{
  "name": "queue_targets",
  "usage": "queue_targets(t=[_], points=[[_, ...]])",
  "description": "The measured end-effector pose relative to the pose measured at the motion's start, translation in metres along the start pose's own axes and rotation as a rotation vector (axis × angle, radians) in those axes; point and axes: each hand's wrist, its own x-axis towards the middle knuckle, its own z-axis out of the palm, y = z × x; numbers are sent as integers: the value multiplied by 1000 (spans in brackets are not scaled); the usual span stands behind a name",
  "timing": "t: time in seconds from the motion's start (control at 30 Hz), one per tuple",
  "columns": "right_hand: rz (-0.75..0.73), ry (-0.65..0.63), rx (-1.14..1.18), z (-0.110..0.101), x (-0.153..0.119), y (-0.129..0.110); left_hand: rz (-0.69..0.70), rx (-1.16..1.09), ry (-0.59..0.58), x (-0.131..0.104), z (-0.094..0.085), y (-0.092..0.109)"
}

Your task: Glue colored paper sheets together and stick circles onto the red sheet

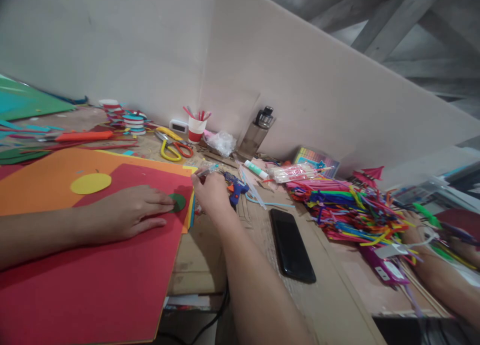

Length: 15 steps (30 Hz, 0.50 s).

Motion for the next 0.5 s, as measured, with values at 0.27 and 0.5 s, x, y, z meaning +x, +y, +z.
queue_targets(t=[0.27,0.5], points=[[2,-25,35,2,-1,-2,-56,-170,12,2,4,-10],[-12,-28,63,1,-3,-8,11,-194,35,3,6,-10]])
